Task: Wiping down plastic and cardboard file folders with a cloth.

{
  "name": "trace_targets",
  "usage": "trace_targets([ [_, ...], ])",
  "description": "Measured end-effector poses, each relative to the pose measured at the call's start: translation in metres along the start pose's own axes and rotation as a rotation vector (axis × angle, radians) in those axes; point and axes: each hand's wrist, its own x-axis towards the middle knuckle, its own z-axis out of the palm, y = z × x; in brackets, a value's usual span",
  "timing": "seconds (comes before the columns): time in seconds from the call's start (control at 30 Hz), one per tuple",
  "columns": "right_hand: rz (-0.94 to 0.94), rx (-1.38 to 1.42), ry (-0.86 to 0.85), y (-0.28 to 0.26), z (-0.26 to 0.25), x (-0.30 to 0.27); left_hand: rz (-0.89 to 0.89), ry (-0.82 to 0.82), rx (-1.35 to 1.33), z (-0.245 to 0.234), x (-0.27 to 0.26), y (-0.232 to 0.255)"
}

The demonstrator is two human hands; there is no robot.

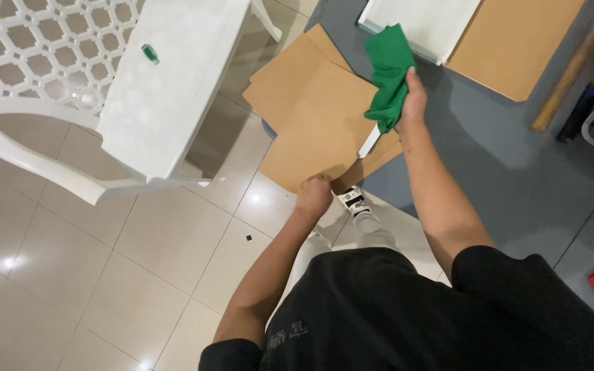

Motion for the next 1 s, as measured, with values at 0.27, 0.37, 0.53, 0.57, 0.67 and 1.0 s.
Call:
trace_targets([
  [0.27,-0.11,0.266,0.033,-0.019,0.004,-0.023,-0.238,0.058,-0.341,-0.079,0.004,0.014],
  [0.37,-0.079,0.39,-0.012,-0.006,-0.008,-0.019,-0.321,0.008,-0.526,-0.086,0.009,-0.002],
  [0.53,-0.049,0.516,0.157,0.031,-0.006,-0.03,-0.276,0.198,-0.639,-0.111,0.004,0.006],
  [0.57,-0.155,0.047,0.232,0.045,0.001,-0.039,-0.244,0.268,-0.653,-0.123,0.001,0.013],
  [0.67,-0.433,-0.727,0.13,0.093,0.027,-0.074,-0.199,0.323,-0.747,-0.126,0.004,0.014],
  [1.0,-0.595,-1.741,-0.683,0.104,0.043,-0.138,-0.352,0.28,-1.077,-0.114,-0.019,-0.113],
])
